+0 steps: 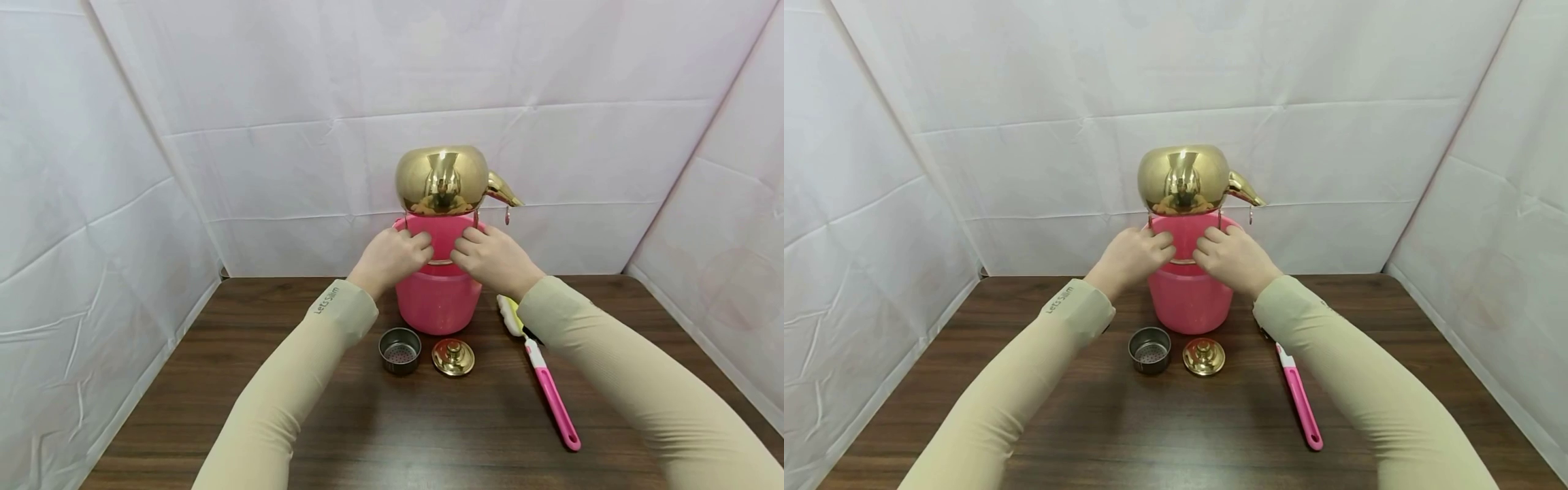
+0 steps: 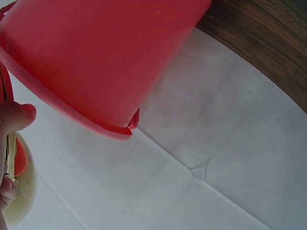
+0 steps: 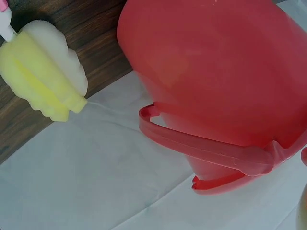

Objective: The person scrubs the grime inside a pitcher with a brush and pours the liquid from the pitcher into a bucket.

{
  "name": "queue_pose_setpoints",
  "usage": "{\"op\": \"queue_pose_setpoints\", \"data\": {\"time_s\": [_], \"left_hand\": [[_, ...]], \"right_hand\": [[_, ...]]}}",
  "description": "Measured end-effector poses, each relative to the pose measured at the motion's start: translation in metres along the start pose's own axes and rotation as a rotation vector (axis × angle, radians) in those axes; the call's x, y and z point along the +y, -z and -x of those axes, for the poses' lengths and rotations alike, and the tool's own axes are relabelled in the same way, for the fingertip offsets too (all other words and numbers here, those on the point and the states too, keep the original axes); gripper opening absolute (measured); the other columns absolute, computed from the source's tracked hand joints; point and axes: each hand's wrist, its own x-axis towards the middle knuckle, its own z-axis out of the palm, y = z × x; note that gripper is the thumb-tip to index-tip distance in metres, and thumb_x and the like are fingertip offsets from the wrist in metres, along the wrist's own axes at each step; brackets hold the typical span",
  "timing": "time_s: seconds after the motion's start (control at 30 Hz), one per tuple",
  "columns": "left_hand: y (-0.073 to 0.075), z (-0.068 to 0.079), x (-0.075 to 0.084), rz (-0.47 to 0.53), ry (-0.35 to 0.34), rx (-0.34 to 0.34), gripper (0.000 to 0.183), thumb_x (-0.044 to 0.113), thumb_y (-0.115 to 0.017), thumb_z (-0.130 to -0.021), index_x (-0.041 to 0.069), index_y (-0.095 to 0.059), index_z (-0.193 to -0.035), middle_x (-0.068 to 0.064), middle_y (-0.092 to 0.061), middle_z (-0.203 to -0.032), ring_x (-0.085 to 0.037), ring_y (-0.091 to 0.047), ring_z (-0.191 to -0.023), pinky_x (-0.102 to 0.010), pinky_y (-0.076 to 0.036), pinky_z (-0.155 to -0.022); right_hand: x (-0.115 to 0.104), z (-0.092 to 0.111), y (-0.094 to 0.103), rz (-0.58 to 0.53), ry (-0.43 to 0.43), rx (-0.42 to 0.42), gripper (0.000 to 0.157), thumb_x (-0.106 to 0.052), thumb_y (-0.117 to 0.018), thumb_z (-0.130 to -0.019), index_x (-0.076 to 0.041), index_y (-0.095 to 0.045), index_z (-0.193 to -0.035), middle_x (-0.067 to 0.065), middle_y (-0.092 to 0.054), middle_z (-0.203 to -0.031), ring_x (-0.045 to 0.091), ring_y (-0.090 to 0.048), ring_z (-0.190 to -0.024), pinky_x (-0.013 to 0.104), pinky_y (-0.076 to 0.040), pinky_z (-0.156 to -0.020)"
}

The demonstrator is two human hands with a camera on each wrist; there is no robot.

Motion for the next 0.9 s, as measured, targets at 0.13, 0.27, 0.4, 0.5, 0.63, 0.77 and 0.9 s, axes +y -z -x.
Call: {"op": "queue_pose_setpoints", "data": {"time_s": [0.13, 0.27, 0.4, 0.5, 0.63, 0.77, 0.9], "left_hand": [[-0.0015, 0.0006, 0.0013, -0.015, 0.003, 0.014, 0.028, -0.004, -0.053, -0.085, 0.017, -0.065, -0.071, 0.003, -0.058, -0.073, -0.015, -0.055, -0.050, -0.024, -0.045, -0.048], [-0.0028, 0.0004, 0.0017, -0.033, 0.002, 0.047, 0.030, -0.005, -0.052, -0.084, 0.017, -0.064, -0.068, 0.003, -0.058, -0.072, -0.014, -0.053, -0.048, -0.025, -0.046, -0.050], [-0.0027, 0.0000, 0.0015, -0.042, 0.002, 0.060, 0.030, -0.005, -0.052, -0.084, 0.018, -0.064, -0.068, 0.004, -0.058, -0.072, -0.014, -0.053, -0.048, -0.025, -0.046, -0.050], [-0.0021, 0.0004, 0.0015, -0.035, 0.004, 0.049, 0.029, -0.003, -0.053, -0.084, 0.018, -0.065, -0.068, 0.003, -0.059, -0.073, -0.014, -0.055, -0.050, -0.025, -0.047, -0.050], [-0.0005, 0.0011, 0.0013, -0.017, 0.002, 0.026, 0.028, -0.003, -0.053, -0.084, 0.017, -0.065, -0.070, 0.003, -0.059, -0.074, -0.015, -0.056, -0.052, -0.025, -0.047, -0.049], [0.0016, 0.0022, -0.0001, 0.010, 0.001, 0.013, 0.026, -0.003, -0.053, -0.085, 0.016, -0.065, -0.073, 0.001, -0.059, -0.077, -0.018, -0.057, -0.058, -0.025, -0.046, -0.050], [0.0033, 0.0030, -0.0021, 0.024, 0.002, 0.011, 0.025, -0.003, -0.053, -0.086, 0.015, -0.064, -0.073, 0.000, -0.057, -0.077, -0.019, -0.058, -0.064, -0.025, -0.046, -0.051]], "right_hand": [[-0.0017, 0.0008, -0.0012, 0.009, -0.010, 0.012, 0.011, 0.004, -0.066, -0.076, -0.007, -0.064, -0.077, 0.005, -0.065, -0.078, 0.024, -0.055, -0.077, 0.039, -0.052, -0.070], [-0.0025, 0.0013, -0.0026, 0.022, -0.015, 0.023, 0.012, 0.005, -0.067, -0.075, -0.007, -0.064, -0.077, 0.005, -0.066, -0.079, 0.025, -0.055, -0.077, 0.037, -0.050, -0.067], [-0.0028, 0.0016, -0.0038, 0.029, -0.016, 0.030, 0.012, 0.005, -0.065, -0.076, -0.007, -0.064, -0.077, 0.005, -0.066, -0.079, 0.025, -0.055, -0.078, 0.037, -0.050, -0.067], [-0.0030, 0.0015, -0.0040, 0.027, -0.017, 0.030, 0.011, 0.005, -0.064, -0.078, -0.007, -0.065, -0.077, 0.005, -0.066, -0.079, 0.025, -0.055, -0.078, 0.038, -0.051, -0.069], [-0.0026, 0.0011, -0.0027, 0.008, -0.014, 0.030, 0.011, 0.004, -0.062, -0.080, -0.006, -0.065, -0.077, 0.005, -0.065, -0.078, 0.025, -0.055, -0.078, 0.039, -0.051, -0.070], [-0.0010, 0.0022, -0.0004, -0.038, -0.022, 0.038, 0.012, 0.007, -0.062, -0.079, -0.005, -0.062, -0.076, 0.006, -0.063, -0.078, 0.026, -0.054, -0.078, 0.040, -0.053, -0.073], [0.0003, 0.0035, 0.0016, -0.087, -0.037, 0.043, 0.016, 0.010, -0.063, -0.078, -0.004, -0.057, -0.074, 0.007, -0.060, -0.075, 0.026, -0.053, -0.077, 0.039, -0.053, -0.074]]}}
